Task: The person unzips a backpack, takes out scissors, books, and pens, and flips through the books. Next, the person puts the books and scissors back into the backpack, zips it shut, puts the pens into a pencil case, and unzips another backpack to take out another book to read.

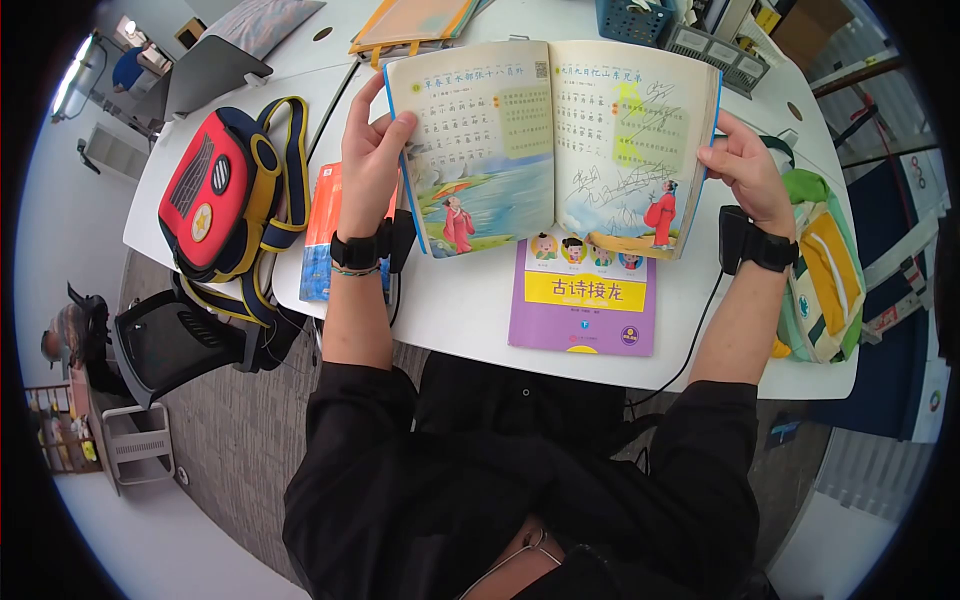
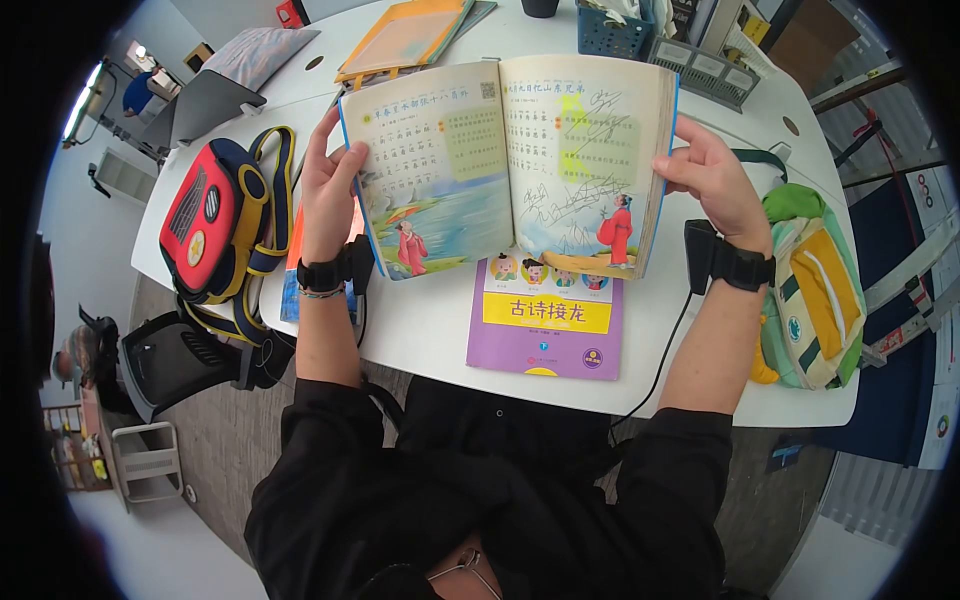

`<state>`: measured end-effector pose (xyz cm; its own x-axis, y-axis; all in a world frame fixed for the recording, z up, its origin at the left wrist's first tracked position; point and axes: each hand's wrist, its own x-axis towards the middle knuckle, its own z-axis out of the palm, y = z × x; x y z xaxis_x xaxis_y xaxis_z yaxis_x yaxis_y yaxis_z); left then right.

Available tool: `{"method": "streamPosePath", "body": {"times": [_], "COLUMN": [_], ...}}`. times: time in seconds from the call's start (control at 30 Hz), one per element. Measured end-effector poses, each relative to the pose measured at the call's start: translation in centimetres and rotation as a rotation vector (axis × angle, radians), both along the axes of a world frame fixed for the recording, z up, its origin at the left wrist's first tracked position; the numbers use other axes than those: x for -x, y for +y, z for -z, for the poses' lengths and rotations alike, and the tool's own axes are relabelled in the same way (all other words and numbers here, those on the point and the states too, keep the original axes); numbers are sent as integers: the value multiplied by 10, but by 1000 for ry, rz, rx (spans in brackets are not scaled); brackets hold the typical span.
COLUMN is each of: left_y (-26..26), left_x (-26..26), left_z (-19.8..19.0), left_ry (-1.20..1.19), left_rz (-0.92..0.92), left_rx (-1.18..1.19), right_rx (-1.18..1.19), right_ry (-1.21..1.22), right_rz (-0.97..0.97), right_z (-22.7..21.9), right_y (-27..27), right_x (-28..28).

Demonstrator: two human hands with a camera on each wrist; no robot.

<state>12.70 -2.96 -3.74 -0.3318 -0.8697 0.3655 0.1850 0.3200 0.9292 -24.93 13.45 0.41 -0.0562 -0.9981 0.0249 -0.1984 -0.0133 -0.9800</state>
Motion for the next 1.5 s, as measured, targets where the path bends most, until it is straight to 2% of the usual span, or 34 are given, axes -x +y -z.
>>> {"method": "streamPosePath", "body": {"times": [1.5], "left_y": [-1], "left_x": [0], "left_z": [1], "left_ry": [29], "left_rz": [25], "left_rx": [-39], "right_rx": [6], "right_ry": [-20], "right_rz": [-26], "right_z": [1], "right_y": [-1], "right_x": [-4]}}
